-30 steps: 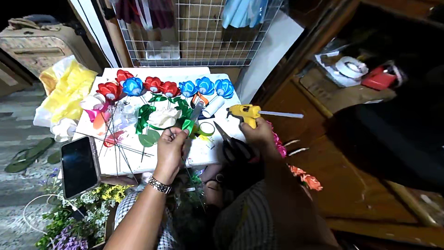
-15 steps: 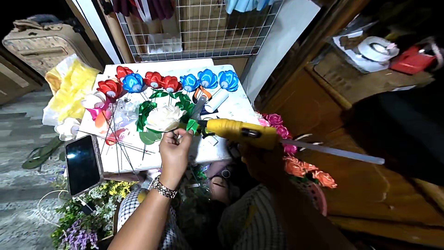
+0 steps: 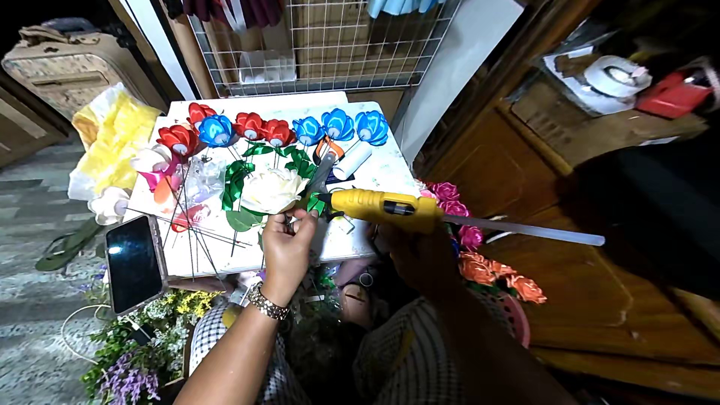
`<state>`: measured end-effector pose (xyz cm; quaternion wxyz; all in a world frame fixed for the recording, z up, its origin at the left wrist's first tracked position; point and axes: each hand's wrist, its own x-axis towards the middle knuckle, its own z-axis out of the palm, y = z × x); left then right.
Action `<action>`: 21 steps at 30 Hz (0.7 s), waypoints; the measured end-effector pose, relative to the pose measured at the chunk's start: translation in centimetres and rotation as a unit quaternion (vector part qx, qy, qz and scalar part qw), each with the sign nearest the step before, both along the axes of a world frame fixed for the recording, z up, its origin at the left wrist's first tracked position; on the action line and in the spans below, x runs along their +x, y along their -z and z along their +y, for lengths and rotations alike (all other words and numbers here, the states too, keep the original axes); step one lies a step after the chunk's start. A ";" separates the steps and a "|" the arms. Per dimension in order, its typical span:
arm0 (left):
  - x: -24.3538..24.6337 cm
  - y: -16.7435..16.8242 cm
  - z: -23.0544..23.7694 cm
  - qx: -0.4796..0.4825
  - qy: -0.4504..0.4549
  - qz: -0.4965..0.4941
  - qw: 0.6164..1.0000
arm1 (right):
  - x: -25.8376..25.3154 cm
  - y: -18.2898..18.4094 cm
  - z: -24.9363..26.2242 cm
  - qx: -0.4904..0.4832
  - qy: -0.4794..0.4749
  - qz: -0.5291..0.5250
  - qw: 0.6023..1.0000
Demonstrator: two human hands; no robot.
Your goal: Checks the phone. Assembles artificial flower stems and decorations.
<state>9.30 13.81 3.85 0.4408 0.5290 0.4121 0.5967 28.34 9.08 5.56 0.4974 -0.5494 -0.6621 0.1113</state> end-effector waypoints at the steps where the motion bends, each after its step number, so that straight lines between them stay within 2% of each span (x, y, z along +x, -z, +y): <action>1: 0.0 0.0 0.0 0.000 -0.001 0.001 1.000 | 0.0 0.0 0.0 -0.001 0.005 -0.006 1.000; 21: -0.3 0.1 0.3 0.009 -0.003 -0.013 1.000 | 0.6 0.1 0.0 0.002 0.033 -0.050 0.998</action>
